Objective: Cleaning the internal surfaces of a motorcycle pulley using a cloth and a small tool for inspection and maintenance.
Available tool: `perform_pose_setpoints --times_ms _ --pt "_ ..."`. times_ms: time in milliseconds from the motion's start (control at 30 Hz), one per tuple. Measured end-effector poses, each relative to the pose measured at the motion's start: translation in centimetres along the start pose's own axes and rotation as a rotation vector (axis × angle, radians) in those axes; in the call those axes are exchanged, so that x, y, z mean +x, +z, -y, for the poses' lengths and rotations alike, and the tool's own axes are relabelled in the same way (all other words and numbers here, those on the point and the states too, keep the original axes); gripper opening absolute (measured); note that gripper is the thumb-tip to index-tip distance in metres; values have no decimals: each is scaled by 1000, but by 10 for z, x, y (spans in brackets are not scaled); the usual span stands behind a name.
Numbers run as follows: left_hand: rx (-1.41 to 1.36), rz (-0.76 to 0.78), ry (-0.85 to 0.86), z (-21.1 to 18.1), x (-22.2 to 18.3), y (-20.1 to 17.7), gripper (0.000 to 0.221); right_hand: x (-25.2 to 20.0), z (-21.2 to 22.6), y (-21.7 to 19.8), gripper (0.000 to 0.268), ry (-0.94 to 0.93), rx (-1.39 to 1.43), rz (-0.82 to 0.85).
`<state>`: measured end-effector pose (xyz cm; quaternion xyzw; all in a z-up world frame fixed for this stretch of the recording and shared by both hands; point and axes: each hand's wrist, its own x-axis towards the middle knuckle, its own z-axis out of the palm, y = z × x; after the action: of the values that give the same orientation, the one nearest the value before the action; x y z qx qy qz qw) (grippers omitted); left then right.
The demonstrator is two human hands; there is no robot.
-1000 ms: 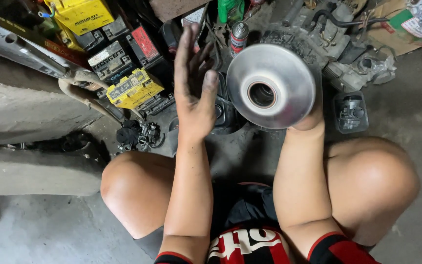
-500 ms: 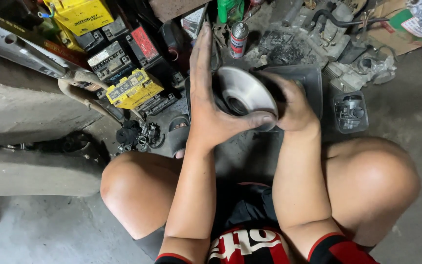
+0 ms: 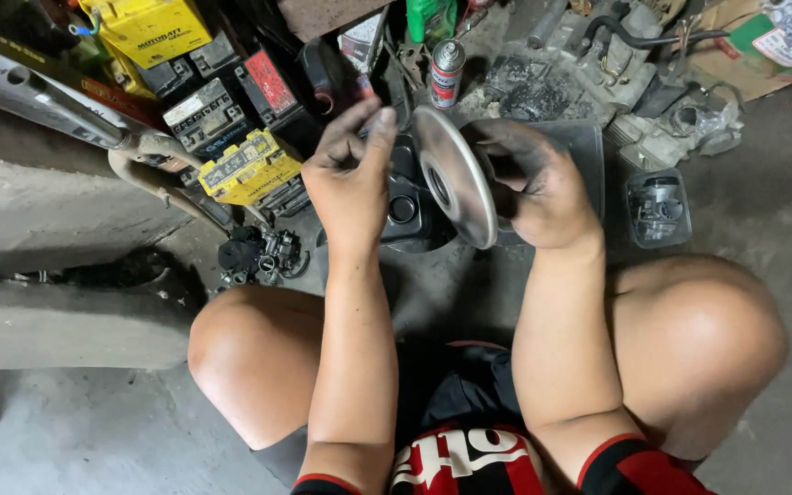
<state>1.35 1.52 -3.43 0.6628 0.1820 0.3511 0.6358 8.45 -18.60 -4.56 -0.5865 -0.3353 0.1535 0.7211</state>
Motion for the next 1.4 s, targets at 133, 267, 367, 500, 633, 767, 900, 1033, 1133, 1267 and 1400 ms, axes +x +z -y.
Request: perform_pose_setpoints --times_ms 133,267,367,500,633,767,900,1033,1133,1267,1400 --pt "36 51 20 -3 -5 6 16 7 3 15 53 -77 26 -84" --pt "74 77 -80 -3 -5 5 30 14 8 16 49 -112 -43 -122" --pt "136 23 -119 3 -3 7 10 16 13 17 46 -149 -187 -137" --pt "144 103 -113 -1 -4 8 34 16 19 20 44 -114 -383 -169" --pt "129 190 -178 -10 -4 10 41 16 17 20 49 -81 -494 -218" --pt "213 242 -191 7 -5 15 29 14 21 13 48 -15 -657 -251" --pt "325 316 -220 27 -9 21 16 9 18 -4 49 65 -773 -235" --pt "331 435 -267 27 -16 40 15 -5 6 -26 50 157 -896 -259" --pt "363 538 -314 24 -19 55 21 -12 5 -40 49 223 -904 -299" --pt "470 635 -366 42 -28 73 27 -22 -4 -57 46 383 -972 -313" --pt "606 711 -482 68 -32 90 27 -36 -18 -78 50 571 -1007 -289"
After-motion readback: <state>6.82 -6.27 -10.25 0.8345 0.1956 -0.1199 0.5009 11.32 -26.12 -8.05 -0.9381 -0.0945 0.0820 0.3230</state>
